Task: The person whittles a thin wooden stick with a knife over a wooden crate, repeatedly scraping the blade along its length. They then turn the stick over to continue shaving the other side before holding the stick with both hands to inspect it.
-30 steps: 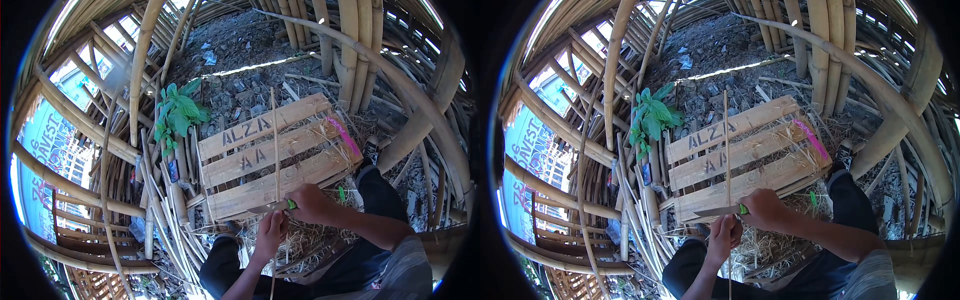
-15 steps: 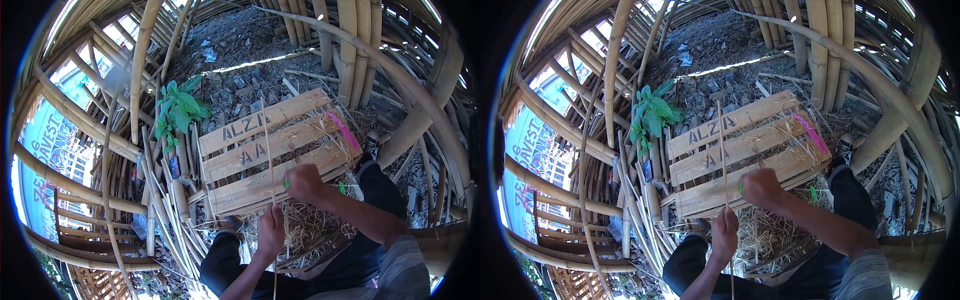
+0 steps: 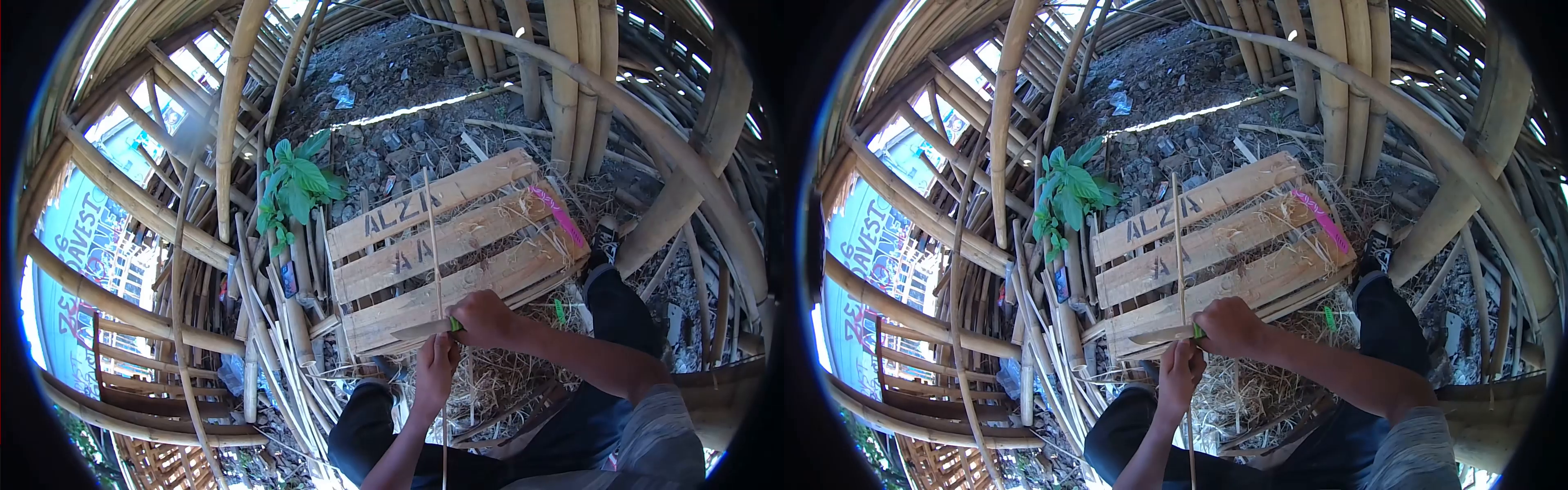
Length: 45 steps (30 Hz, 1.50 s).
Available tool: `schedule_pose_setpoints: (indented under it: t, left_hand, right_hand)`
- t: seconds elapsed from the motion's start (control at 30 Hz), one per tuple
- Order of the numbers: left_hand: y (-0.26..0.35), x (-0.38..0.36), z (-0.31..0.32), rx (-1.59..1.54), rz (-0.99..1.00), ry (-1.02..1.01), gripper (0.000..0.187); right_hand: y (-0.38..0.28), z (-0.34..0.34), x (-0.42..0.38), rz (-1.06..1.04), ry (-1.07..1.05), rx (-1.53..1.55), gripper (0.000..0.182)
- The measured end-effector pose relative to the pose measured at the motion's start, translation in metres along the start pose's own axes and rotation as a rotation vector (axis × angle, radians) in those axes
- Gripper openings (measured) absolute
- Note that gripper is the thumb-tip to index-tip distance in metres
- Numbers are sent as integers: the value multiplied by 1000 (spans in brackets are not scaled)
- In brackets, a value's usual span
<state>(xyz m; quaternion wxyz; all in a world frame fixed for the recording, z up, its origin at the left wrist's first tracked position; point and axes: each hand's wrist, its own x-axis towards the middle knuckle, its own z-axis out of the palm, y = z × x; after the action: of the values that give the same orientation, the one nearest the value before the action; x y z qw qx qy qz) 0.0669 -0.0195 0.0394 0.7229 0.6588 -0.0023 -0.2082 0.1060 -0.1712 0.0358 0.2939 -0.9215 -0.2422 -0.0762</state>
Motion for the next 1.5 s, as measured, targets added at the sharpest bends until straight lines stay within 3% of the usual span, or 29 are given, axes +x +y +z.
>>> schedule_pose_setpoints:
  t: [0.2, 0.3, 0.33, 0.4, 0.47, 0.53, 0.6, 0.67, 0.7, 0.73, 0.8, 0.87, 0.93, 1.0, 1.03, 1.07, 1.17, 1.23, 1.27, 1.33, 1.4, 1.43, 1.47, 1.5]
  left_hand:
    - [4, -8, 7, 309, 205, 78, 33]
    - [8, -16, 17, 703, 234, 82, 34]
    - [8, -19, 20, 705, 236, 81, 34]
    - [9, -26, 29, 508, 144, 26, 34]
    - [-2, -16, 18, 500, 121, 17, 34]
    - [-4, -9, 8, 387, 135, 36, 32]
    - [-3, -5, 5, 377, 147, 61, 28]
    - [-4, -4, 4, 787, 643, 132, 25]
    - [0, -5, 8, 823, 707, 166, 25]
    - [6, -9, 11, 820, 703, 166, 25]
    - [20, -16, 11, 782, 191, 129, 24]
    - [11, -22, 14, 727, 300, 101, 25]
    - [6, -20, 10, 649, 282, 104, 30]
    - [16, -18, 8, 671, 271, 138, 29]
    - [19, -17, 8, 699, 263, 168, 28]
    - [17, -16, 7, 696, 261, 171, 28]
    - [8, -16, 10, 813, 536, 173, 23]
    - [15, -28, 17, 797, 412, 123, 21]
    - [18, -31, 20, 779, 299, 73, 20]
    - [5, -36, 22, 765, 273, -11, 21]
    - [3, -38, 25, 739, 203, -20, 23]
    - [3, -35, 24, 739, 205, -17, 23]
    - [3, -32, 22, 715, 238, -1, 23]
    - [4, -30, 20, 692, 268, 16, 22]
  right_hand:
    - [-2, 0, -6, -55, 50, -43, 18]
    - [44, -14, 10, 243, 192, -159, 15]
    - [51, -21, 15, 332, 182, -232, 15]
    - [48, -24, 15, 328, 200, -216, 17]
    - [37, -20, 11, 332, 217, -196, 19]
    - [9, -4, -1, 131, 84, -93, 15]
    - [-5, 8, -9, 76, 61, -72, 15]
    - [-5, 11, -10, 24, 39, -53, 15]
    - [2, 10, -7, 39, 68, -65, 16]
    - [12, 7, -3, 52, 94, -78, 18]
    - [37, -3, 12, 400, 117, -177, 17]
    - [64, -22, 17, 343, 215, -240, 16]
    - [68, -23, 17, 289, 310, -303, 16]
    - [42, -16, 8, 249, 205, -146, 16]
    - [28, -9, 4, 203, 41, -127, 17]
    - [17, -1, 1, 201, 37, -127, 17]
    - [4, 5, -4, -18, 50, -73, 12]
    - [31, -14, 11, 348, 132, -152, 19]
    - [53, -31, 18, 437, 174, -206, 20]
    - [73, -46, 22, 525, 234, -264, 20]
    - [72, -49, 23, 624, 128, -168, 19]
    - [63, -42, 15, 423, 96, -299, 20]
    - [51, -32, 8, 419, 94, -297, 20]
    - [38, -21, 2, 232, 60, -269, 21]
